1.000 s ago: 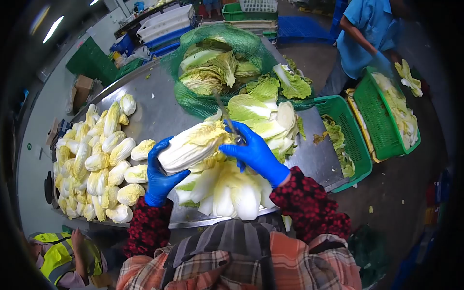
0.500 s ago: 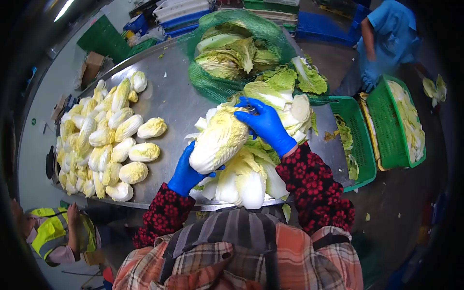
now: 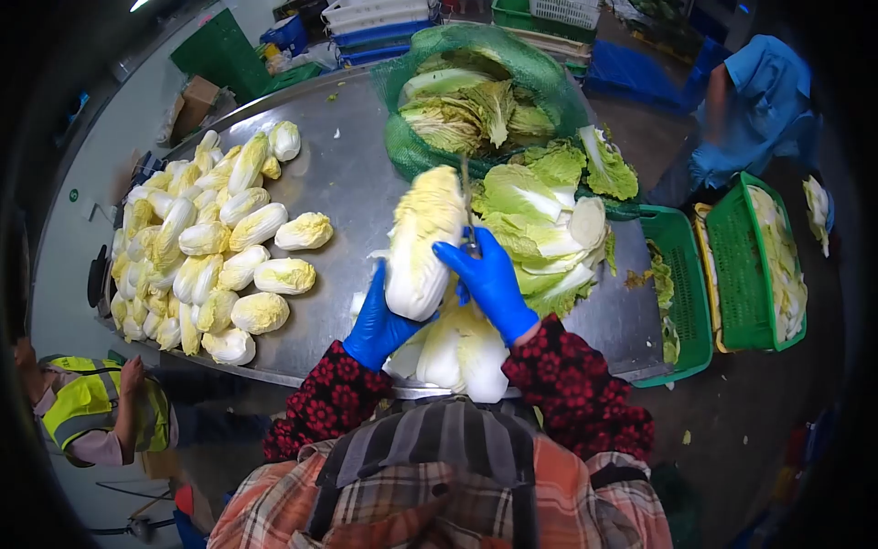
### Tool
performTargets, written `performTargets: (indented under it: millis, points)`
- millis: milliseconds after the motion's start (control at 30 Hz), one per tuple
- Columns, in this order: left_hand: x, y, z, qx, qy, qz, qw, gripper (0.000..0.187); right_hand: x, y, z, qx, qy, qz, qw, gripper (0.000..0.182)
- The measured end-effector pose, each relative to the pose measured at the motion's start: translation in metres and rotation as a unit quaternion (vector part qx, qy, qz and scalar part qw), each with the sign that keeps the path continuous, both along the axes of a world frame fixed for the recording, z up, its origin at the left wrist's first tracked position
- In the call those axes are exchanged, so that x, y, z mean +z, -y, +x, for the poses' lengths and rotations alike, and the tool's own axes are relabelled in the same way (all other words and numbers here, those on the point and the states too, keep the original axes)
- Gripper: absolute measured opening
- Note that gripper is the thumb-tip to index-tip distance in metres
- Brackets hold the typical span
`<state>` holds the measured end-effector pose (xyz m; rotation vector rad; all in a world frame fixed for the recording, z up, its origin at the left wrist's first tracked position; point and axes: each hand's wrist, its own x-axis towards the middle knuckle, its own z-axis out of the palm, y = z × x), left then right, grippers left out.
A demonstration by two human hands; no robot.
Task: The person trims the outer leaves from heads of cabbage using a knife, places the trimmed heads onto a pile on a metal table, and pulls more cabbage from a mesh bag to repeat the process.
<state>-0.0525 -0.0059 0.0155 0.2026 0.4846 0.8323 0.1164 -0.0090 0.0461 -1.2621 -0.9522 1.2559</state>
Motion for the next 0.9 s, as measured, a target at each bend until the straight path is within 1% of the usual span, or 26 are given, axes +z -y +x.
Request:
performTargets:
  millis: [33,133,267,367,467,500,600,633,667,700,733,767,800,867,900]
  points:
    - [0.002,0.0,0.002,0.013,-0.066,0.037,0.997,0.057,0.001,-0.003,-0.003,-0.006,0.025,0.007,1.0,0.036]
    - [-0.012,-0.006,-0.006,-0.002,-0.073,0.111,0.991,0.057,0.003,-0.015,-0.006,0.024,0.035,-0.017,0.999,0.034]
    - [-0.028,-0.01,-0.011,0.024,-0.113,0.131,0.985,0.055,-0.008,-0.03,-0.015,0.037,0.038,-0.003,0.999,0.03]
    - [-0.028,-0.013,-0.019,0.075,-0.156,0.151,0.973,0.057,-0.008,-0.033,-0.03,0.029,0.013,-0.005,0.999,0.031]
    - [-0.043,-0.021,-0.032,0.134,-0.087,0.111,0.981,0.054,-0.015,-0.035,-0.044,0.02,0.013,0.03,0.999,0.033]
    - [-0.05,-0.023,-0.039,0.13,-0.124,0.12,0.976,0.058,-0.017,-0.036,-0.048,0.028,0.016,0.035,0.999,0.035]
    - [-0.037,-0.026,-0.065,0.071,-0.054,0.103,0.991,0.052,-0.021,-0.042,-0.065,0.017,0.036,0.032,0.999,0.038]
    - [-0.042,-0.029,-0.073,0.115,-0.143,0.139,0.973,0.052,-0.026,-0.044,-0.072,0.019,0.022,0.027,0.999,0.039]
    - [-0.049,-0.034,-0.077,0.166,-0.234,0.168,0.943,0.053,-0.032,-0.048,-0.076,0.029,0.007,0.025,0.999,0.039]
    - [-0.046,-0.037,-0.087,0.175,-0.241,0.195,0.934,0.055,-0.027,-0.05,-0.083,0.044,0.007,0.029,0.999,0.04]
    - [-0.044,-0.041,-0.097,0.178,-0.245,0.219,0.928,0.056,-0.02,-0.052,-0.089,0.061,0.013,0.029,0.998,0.04]
    - [-0.045,-0.048,-0.108,0.17,-0.225,0.255,0.925,0.058,-0.025,-0.055,-0.094,0.056,-0.019,0.026,0.998,0.037]
    - [-0.039,-0.054,-0.119,0.151,-0.202,0.292,0.923,0.059,-0.023,-0.058,-0.103,0.053,-0.002,0.033,0.998,0.037]
    - [-0.025,-0.064,-0.143,0.118,-0.21,0.297,0.924,0.061,-0.02,-0.064,-0.119,0.062,-0.059,0.035,0.996,0.037]
    - [-0.022,-0.07,-0.153,0.106,-0.202,0.297,0.927,0.061,-0.022,-0.071,-0.126,0.068,-0.058,0.035,0.995,0.037]
